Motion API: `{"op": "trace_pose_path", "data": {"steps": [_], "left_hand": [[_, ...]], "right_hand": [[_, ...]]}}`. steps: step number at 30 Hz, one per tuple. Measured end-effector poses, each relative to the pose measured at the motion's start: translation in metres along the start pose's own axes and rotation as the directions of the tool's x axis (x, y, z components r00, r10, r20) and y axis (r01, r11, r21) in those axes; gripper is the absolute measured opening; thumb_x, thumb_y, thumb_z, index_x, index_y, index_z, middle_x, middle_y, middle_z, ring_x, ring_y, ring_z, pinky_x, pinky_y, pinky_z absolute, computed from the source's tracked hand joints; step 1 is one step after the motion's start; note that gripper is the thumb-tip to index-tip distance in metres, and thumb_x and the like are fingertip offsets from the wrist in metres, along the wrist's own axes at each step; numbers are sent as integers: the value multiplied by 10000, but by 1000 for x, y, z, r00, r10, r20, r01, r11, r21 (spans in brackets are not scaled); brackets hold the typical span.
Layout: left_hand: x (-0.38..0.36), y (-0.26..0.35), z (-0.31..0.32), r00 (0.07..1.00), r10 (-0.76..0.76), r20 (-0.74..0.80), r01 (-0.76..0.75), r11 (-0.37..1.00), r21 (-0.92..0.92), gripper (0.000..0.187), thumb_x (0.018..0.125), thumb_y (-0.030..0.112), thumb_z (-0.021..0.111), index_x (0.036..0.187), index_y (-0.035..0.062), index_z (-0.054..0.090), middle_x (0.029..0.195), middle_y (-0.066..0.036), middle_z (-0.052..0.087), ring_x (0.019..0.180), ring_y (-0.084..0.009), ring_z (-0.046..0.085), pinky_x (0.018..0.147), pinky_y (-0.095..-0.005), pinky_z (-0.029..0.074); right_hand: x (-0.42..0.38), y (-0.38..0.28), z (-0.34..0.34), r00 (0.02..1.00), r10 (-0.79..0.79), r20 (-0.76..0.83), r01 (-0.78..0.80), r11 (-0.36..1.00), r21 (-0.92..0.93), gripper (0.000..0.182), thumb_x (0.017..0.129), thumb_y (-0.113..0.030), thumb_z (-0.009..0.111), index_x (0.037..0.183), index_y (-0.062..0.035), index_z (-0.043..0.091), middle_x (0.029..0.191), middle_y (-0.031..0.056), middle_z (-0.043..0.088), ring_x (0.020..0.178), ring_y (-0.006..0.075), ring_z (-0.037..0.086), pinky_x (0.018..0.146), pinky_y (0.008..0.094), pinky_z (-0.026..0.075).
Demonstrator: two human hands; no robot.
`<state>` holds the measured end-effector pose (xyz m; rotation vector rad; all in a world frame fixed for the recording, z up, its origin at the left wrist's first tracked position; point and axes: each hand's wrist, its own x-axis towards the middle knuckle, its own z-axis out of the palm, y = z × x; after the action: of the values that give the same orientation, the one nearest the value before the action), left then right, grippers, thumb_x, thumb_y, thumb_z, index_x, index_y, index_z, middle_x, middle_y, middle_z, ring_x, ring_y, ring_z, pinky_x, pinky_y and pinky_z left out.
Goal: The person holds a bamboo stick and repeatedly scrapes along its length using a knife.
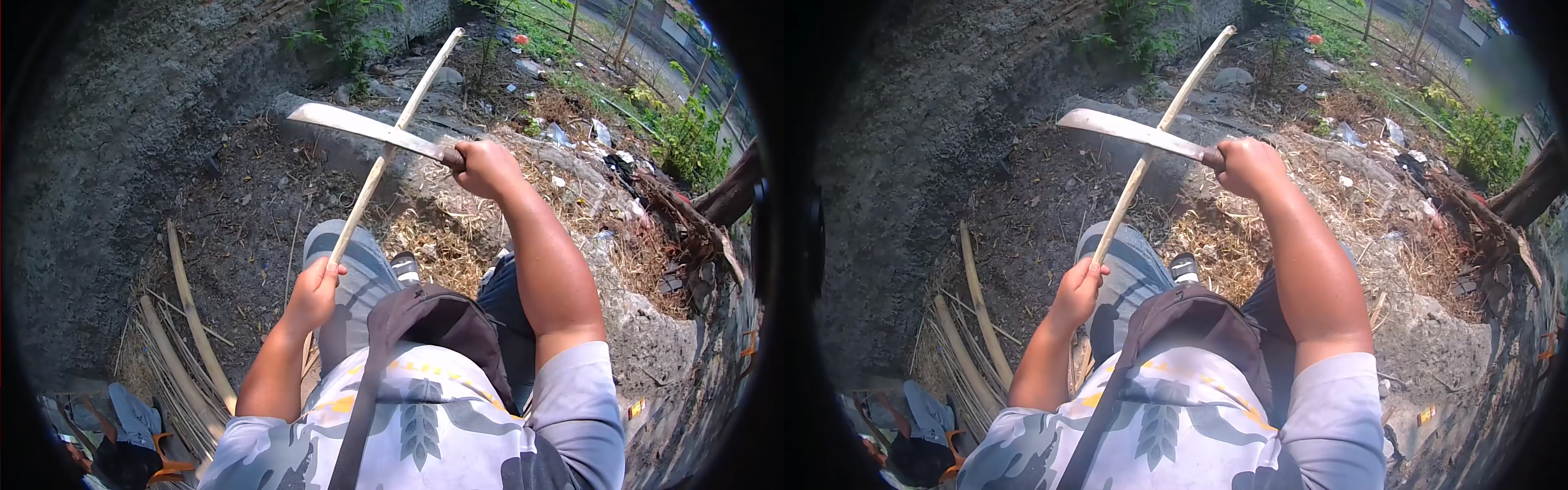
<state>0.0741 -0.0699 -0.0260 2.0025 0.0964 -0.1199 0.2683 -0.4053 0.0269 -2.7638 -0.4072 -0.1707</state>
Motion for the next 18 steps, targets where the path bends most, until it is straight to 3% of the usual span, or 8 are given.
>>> {"op": "trace_pose_path", "data": {"steps": [3, 6, 8, 10, 14, 16, 18], "left_hand": [[-3, -2, -1, 1000, 18, 4, -18, 998, 54, 268, 1117, 178, 464, 1040, 9, 658, 707, 16, 505, 616, -81, 438, 554, -304, 378], [-2, 1, 2, 999, 40, -1, -39, 997, 64, 271, 1116, 178, 465, 1040, 8, 662, 704, 14, 507, 620, -85, 445, 561, -304, 385], [0, 0, 4, 999, 43, 0, -43, 998, 47, 274, 1115, 181, 466, 1042, 8, 666, 709, 11, 513, 630, -86, 453, 573, -302, 393], [3, -6, 5, 999, 39, 9, -39, 999, 22, 277, 1114, 184, 467, 1045, 8, 670, 721, 9, 523, 641, -88, 461, 587, -300, 402], [-2, -7, 2, 1000, -6, 22, 6, 1000, 3, 278, 1112, 185, 466, 1047, 10, 673, 747, 10, 538, 653, -86, 466, 602, -296, 411], [-6, -11, -4, 999, -31, 18, 32, 999, -22, 278, 1112, 183, 465, 1041, 11, 671, 755, 13, 540, 652, -84, 464, 598, -293, 409], [-8, -13, -10, 999, -45, 12, 45, 997, -56, 277, 1112, 180, 463, 1037, 12, 670, 753, 14, 538, 652, -82, 462, 594, -290, 407]], "right_hand": [[-1, 8, -3, 998, 44, 41, -47, 997, 59, 219, 812, -235, 728, 999, -122, 740, 1006, 167, 756, 988, 371, 722, 874, 494, 578], [-7, -2, -4, 991, -100, 85, 100, 995, 4, 222, 836, -290, 769, 1011, -155, 748, 940, 163, 751, 923, 386, 721, 814, 504, 570], [-12, -17, 3, 973, -210, 92, 213, 977, -18, 201, 810, -303, 767, 917, -142, 714, 862, 148, 739, 879, 389, 722, 790, 498, 575], [-18, -40, -2, 945, -269, 185, 284, 957, -60, 209, 762, -216, 752, 964, -163, 749, 919, 121, 761, 926, 349, 742, 826, 476, 598], [-15, -41, 1, 917, -359, 175, 384, 914, -135, 213, 730, -202, 767, 939, -166, 745, 909, 107, 761, 910, 339, 747, 818, 463, 607], [-6, -25, 0, 962, -198, 188, 215, 974, -76, 231, 755, -225, 779, 975, -161, 752, 941, 119, 762, 951, 351, 738, 841, 468, 597], [2, 0, 0, 992, -69, 103, 64, 997, 52, 265, 807, -284, 782, 1034, -149, 756, 991, 139, 763, 991, 369, 726, 873, 481, 579]]}}
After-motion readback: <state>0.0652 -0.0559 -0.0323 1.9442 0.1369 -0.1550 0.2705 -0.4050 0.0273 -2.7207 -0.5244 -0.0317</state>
